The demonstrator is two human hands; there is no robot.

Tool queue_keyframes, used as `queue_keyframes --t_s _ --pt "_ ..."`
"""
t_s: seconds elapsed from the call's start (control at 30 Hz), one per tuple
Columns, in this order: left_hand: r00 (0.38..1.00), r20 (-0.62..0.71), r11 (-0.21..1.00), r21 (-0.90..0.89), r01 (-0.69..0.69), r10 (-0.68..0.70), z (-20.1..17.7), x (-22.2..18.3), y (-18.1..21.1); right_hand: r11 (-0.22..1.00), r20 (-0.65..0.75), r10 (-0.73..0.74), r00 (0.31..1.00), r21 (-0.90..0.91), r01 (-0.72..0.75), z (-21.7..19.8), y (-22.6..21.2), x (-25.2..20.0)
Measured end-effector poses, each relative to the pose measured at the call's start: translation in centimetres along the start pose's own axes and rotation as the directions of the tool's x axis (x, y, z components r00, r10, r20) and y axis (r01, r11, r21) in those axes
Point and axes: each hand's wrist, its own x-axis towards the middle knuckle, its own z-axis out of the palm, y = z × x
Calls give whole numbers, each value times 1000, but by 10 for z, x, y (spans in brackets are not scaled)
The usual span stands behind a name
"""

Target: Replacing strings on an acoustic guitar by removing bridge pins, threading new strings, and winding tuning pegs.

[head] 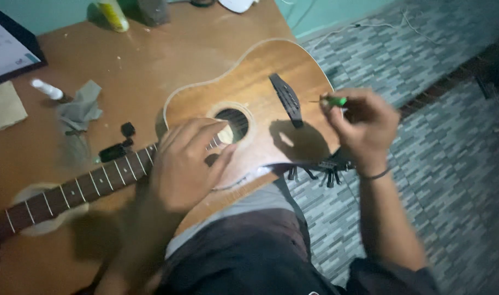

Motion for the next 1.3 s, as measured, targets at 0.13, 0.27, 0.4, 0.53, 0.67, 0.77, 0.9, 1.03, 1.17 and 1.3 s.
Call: queue_keyframes --t_s 0.13,0.27,0.4,0.53,0.67,0.77,0.9,1.03,1.17,1.3 --pt "989 -150 976 -213 -41 9 45 0 59 969 -105 -248 963 -26 247 4 -20 -54" --pt "968 -247 920 -365 -140 49 72 0 90 908 -157 -418 895 -63 413 21 -20 -87" --pt "939 -303 909 -324 -264 164 82 6 84 884 -190 -467 864 -116 452 31 -15 -85" --pt "953 -252 923 -299 -243 170 85 12 74 902 -165 -431 887 -87 422 33 7 -80" --pt "961 -208 975 -90 -202 180 112 15 43 950 0 -292 956 -116 290 23 29 -61" --pt "978 -171 988 -80 -134 119 128 18 30 970 55 -193 980 -139 199 17 38 -42" --pt "971 -210 990 105 -92 113 142 26 31 985 84 -52 995 -159 65 16 44 -29" --pt "980 -183 990 128 -52 76 132 38 42 981 138 -26 990 -185 52 17 40 -23" --pt "989 -135 985 166 -37 59 119 49 50 984 147 25 989 -175 1 17 42 -22" --pt "991 -120 981 193 -36 60 120 48 48 981 161 40 986 -192 -9 15 46 -25"
